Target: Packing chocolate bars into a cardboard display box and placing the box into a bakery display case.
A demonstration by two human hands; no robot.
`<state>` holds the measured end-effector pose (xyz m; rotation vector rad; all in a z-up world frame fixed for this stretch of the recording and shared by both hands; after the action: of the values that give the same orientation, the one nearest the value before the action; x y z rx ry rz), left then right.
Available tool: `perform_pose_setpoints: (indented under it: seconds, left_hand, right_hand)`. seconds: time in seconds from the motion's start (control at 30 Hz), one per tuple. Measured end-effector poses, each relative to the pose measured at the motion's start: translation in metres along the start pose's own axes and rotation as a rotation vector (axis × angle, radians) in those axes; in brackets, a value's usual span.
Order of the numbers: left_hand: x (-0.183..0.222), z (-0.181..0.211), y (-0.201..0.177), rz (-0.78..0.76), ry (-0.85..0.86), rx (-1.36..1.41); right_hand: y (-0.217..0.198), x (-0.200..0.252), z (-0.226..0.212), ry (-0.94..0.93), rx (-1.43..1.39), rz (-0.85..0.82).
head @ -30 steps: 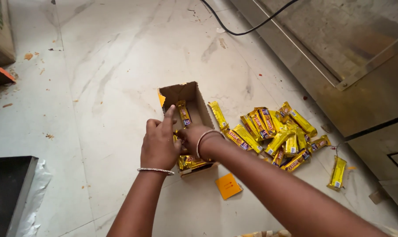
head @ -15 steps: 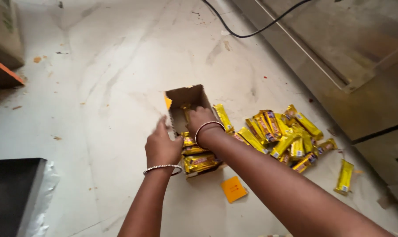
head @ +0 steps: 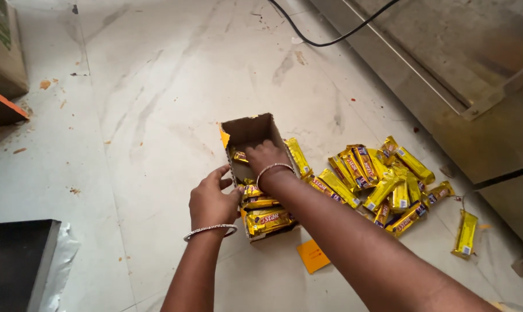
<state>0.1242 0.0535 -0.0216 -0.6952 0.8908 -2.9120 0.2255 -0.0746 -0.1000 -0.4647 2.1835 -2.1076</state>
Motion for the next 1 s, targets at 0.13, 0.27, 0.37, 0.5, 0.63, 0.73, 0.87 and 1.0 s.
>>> perform_pose_setpoints:
  seconds: [0.13, 0.27, 0.37, 0.5, 0.63, 0.73, 0.87, 1.0]
  left_hand:
    - [-0.004, -0.006, 0.003, -0.017, -0.027, 0.036]
    - [-0.012, -0.012, 0.005, -0.031, -0.02, 0.06]
    - [-0.013, -0.014, 0.006, -0.055, -0.043, 0.132]
    - [-0.014, -0.017, 0.008, -0.074, -0.075, 0.169]
    - [-0.013, -0.019, 0.008, -0.08, -0.084, 0.167]
    - [-0.012, -0.015, 0.007, -0.079, -0.079, 0.189]
    - [-0.01, 0.001, 0.001, -0.006, 0.062, -0.001]
    - [0.006, 0.048, -0.001, 0.236, 0.548, -0.258]
  right_hand:
    - [-0.007, 0.0, -0.003, 0.016, 0.033, 0.033]
    - [0.001, 0.0, -0.005, 0.032, 0.035, -0.165]
    - [0.011, -0.005, -0.003, 0.02, 0.025, -0.231]
    - [-0.004, 0.001, -0.008, -0.007, -0.002, -0.172]
    - [0.008, 0.001, -0.002, 0.079, -0.128, -0.305]
    - [0.005, 0.005, -0.004, 0.05, -0.122, -0.314]
    - [-0.006, 0.008, -0.02, -0.127, -0.028, -0.209]
    - [0.004, -0.005, -0.011, -0.17, -0.09, -0.141]
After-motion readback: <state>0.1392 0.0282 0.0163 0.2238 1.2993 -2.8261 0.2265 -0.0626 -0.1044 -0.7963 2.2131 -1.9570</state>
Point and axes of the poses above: each hand's wrist, its own x-axis away from the middle knuckle, its own y-axis out of the palm, z = x × y, the point moved 10 cm from there along -x, towards the middle knuckle, and after that the axes turned 5 degrees about -z, right-handed, at the moved point
